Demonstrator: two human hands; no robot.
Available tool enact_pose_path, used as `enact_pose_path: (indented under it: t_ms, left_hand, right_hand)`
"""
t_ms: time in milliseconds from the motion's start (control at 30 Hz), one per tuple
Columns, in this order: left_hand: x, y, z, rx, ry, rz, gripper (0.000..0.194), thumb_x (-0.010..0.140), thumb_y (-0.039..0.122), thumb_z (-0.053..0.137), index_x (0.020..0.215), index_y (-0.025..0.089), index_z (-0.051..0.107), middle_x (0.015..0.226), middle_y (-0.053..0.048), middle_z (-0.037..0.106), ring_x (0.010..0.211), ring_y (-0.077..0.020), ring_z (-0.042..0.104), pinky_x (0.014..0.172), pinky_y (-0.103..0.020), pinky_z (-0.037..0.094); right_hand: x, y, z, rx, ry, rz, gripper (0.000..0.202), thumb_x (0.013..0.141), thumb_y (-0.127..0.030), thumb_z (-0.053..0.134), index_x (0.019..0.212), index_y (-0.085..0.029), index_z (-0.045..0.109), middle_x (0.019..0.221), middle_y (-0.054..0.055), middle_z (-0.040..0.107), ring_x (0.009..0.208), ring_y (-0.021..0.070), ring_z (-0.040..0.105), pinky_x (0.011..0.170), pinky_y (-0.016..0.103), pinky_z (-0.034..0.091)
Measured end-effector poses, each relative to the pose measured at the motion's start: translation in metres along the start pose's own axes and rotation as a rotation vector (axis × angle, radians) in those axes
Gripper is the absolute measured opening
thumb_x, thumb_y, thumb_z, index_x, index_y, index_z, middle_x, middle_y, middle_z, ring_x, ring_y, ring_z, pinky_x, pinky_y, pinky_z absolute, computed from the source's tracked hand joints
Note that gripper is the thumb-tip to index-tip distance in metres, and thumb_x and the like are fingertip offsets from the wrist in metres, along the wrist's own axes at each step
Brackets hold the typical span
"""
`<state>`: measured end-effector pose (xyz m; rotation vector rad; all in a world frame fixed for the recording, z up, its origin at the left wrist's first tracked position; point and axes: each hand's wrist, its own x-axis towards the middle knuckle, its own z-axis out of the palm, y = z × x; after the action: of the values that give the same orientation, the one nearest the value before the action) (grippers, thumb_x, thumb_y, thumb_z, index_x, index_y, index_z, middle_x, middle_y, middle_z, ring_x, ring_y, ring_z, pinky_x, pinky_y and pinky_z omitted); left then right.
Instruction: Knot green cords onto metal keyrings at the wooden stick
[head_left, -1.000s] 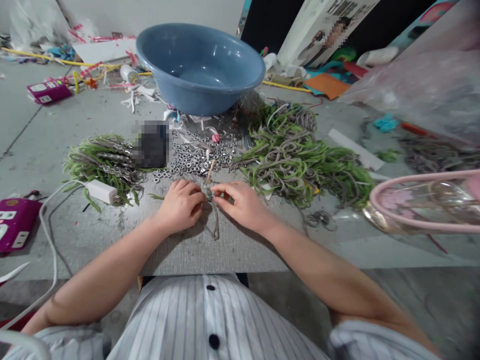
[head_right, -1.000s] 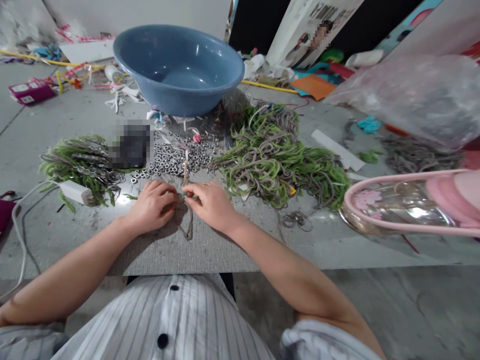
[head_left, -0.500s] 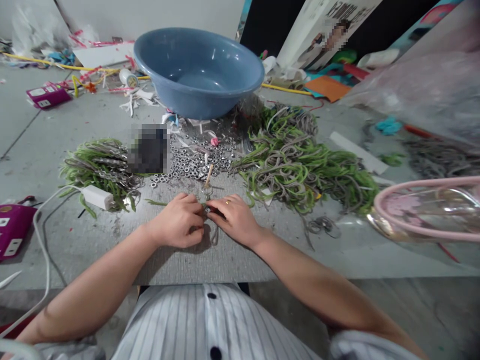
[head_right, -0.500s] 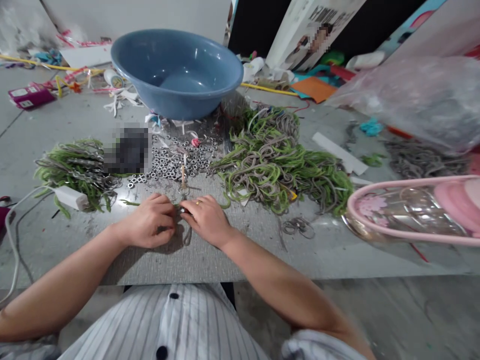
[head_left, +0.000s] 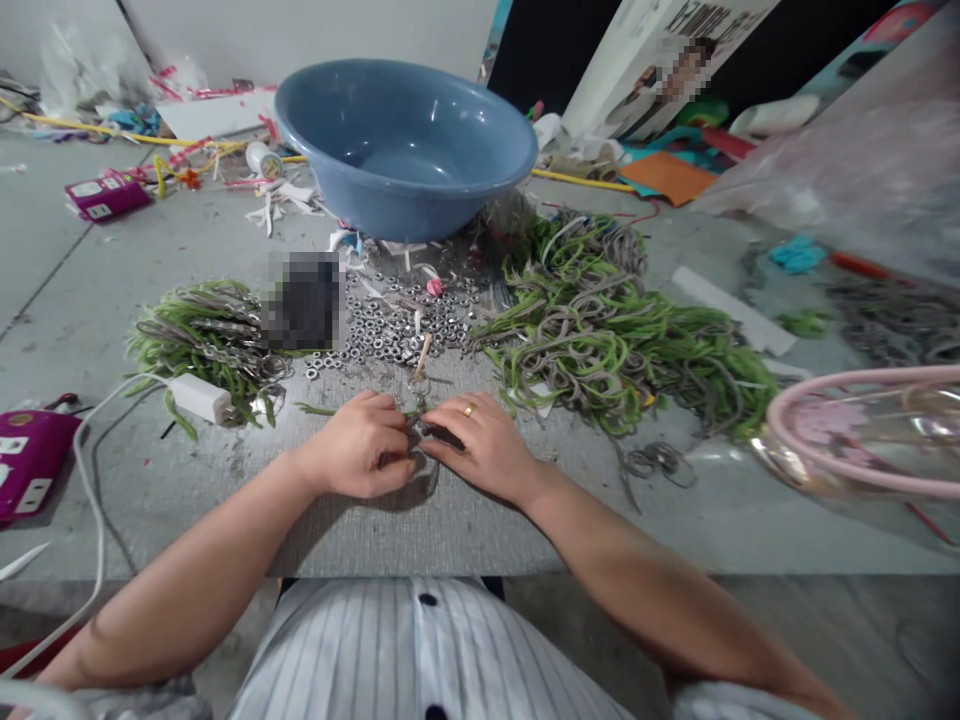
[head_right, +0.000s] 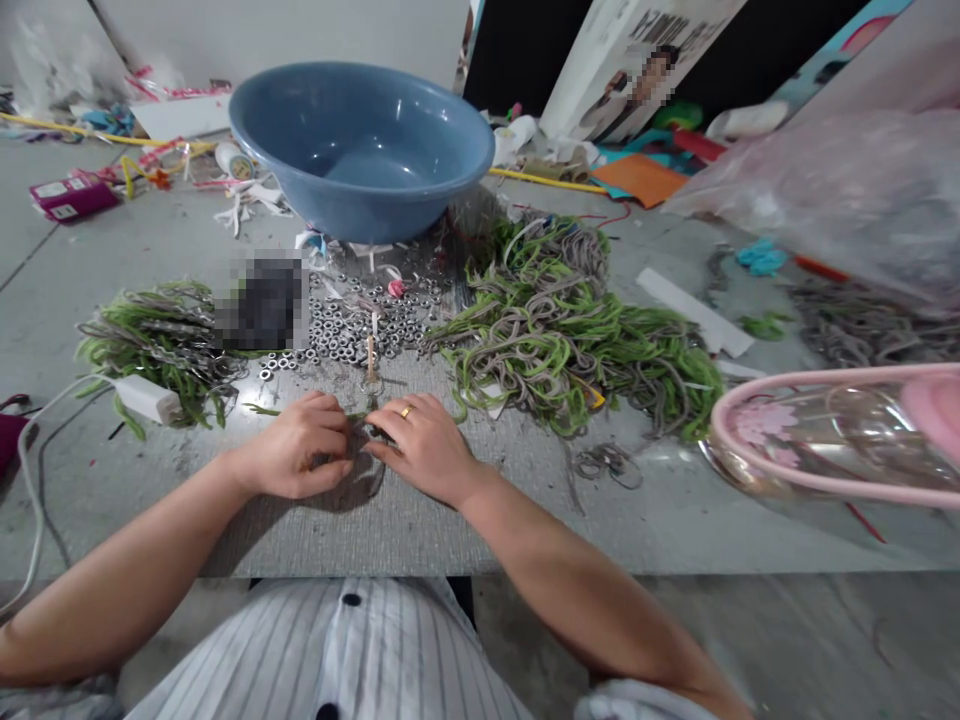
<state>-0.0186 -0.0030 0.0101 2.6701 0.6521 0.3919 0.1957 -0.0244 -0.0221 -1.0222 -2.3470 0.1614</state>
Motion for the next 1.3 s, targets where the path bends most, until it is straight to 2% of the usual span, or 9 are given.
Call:
enact_pose_path:
  t_ms: [167, 333, 533, 633, 767, 867, 933, 1200, 1300]
  left_hand:
    - [0.0, -0.001, -0.002, 0.061, 0.107, -0.103, 0.028, 0.087, 0.027, 0.047, 0.067, 0.016, 0.062, 0.065, -0.004, 0.059, 0.067, -0.0165, 0.048, 0.066, -0.032, 0.036]
    - [0.0, -0.005, 0.0, 0.134, 0.151, -0.206, 0.023, 0.087, 0.024, 0.046, 0.079, 0.016, 0.066, 0.07, -0.005, 0.063, 0.07, -0.018, 0.051, 0.066, -0.031, 0.039]
    - [-0.002, -0.01, -0.002, 0.19, 0.174, -0.282, 0.021, 0.086, 0.023, 0.047, 0.086, 0.016, 0.067, 0.077, -0.006, 0.066, 0.074, -0.0197, 0.054, 0.071, -0.033, 0.042]
    - [-0.002, -0.012, -0.005, 0.221, 0.167, -0.323, 0.022, 0.083, 0.02, 0.046, 0.087, 0.015, 0.067, 0.077, -0.007, 0.066, 0.075, -0.021, 0.054, 0.072, -0.034, 0.043]
    - [-0.003, -0.015, -0.008, 0.242, 0.121, -0.341, 0.024, 0.077, 0.016, 0.047, 0.089, 0.015, 0.067, 0.082, -0.008, 0.066, 0.078, -0.0222, 0.054, 0.075, -0.036, 0.044]
    - [-0.003, -0.018, -0.009, 0.246, 0.097, -0.365, 0.025, 0.075, 0.016, 0.047, 0.09, 0.015, 0.067, 0.084, -0.009, 0.066, 0.08, -0.0231, 0.055, 0.076, -0.037, 0.044]
    - [-0.004, -0.019, -0.008, 0.248, 0.105, -0.377, 0.024, 0.076, 0.017, 0.047, 0.091, 0.014, 0.067, 0.086, -0.009, 0.066, 0.081, -0.0231, 0.055, 0.078, -0.037, 0.044]
    - [0.0, -0.012, -0.001, 0.228, 0.094, -0.324, 0.024, 0.083, 0.022, 0.047, 0.091, 0.015, 0.068, 0.085, -0.009, 0.065, 0.08, -0.0219, 0.053, 0.076, -0.036, 0.042]
    - [0.002, -0.009, 0.0, 0.212, 0.067, -0.308, 0.026, 0.084, 0.022, 0.046, 0.094, 0.015, 0.069, 0.085, -0.009, 0.064, 0.082, -0.0225, 0.052, 0.075, -0.036, 0.042]
  right_hand:
    - [-0.002, 0.004, -0.009, 0.083, -0.115, -0.055, 0.029, 0.093, -0.042, 0.054, 0.081, -0.018, 0.065, 0.073, 0.003, 0.067, 0.073, 0.0175, 0.058, 0.071, 0.031, 0.039]
    - [-0.001, 0.006, -0.015, 0.113, -0.304, -0.069, 0.018, 0.083, -0.034, 0.07, 0.08, -0.017, 0.066, 0.071, 0.001, 0.068, 0.073, 0.0174, 0.061, 0.071, 0.031, 0.039]
    - [0.002, 0.003, -0.025, 0.142, -0.442, -0.04, 0.022, 0.071, -0.034, 0.081, 0.08, -0.018, 0.069, 0.072, 0.001, 0.069, 0.071, 0.0176, 0.062, 0.072, 0.032, 0.04]
    - [0.002, 0.003, -0.027, 0.201, -0.41, -0.046, 0.019, 0.073, -0.034, 0.079, 0.077, -0.019, 0.069, 0.07, 0.0, 0.069, 0.07, 0.0167, 0.063, 0.073, 0.032, 0.041]
    - [0.0, 0.012, -0.027, 0.175, -0.168, 0.059, 0.012, 0.088, -0.027, 0.063, 0.081, -0.019, 0.067, 0.073, 0.002, 0.069, 0.068, 0.0157, 0.062, 0.069, 0.03, 0.044]
    - [0.0, 0.019, -0.027, 0.112, -0.019, 0.169, 0.01, 0.09, -0.022, 0.058, 0.085, -0.018, 0.067, 0.081, 0.005, 0.071, 0.075, 0.0166, 0.064, 0.069, 0.029, 0.047]
    - [-0.001, 0.022, -0.026, 0.115, 0.034, 0.174, 0.01, 0.089, -0.02, 0.058, 0.085, -0.019, 0.067, 0.085, 0.005, 0.071, 0.08, 0.017, 0.065, 0.073, 0.029, 0.049]
    - [-0.003, 0.014, -0.012, 0.087, -0.093, 0.134, 0.015, 0.09, -0.03, 0.058, 0.084, -0.021, 0.068, 0.084, 0.006, 0.07, 0.083, 0.0207, 0.065, 0.077, 0.035, 0.05]
    - [-0.003, 0.015, -0.012, 0.1, -0.092, 0.142, 0.016, 0.09, -0.031, 0.058, 0.084, -0.02, 0.068, 0.083, 0.006, 0.071, 0.083, 0.0207, 0.065, 0.076, 0.035, 0.05]
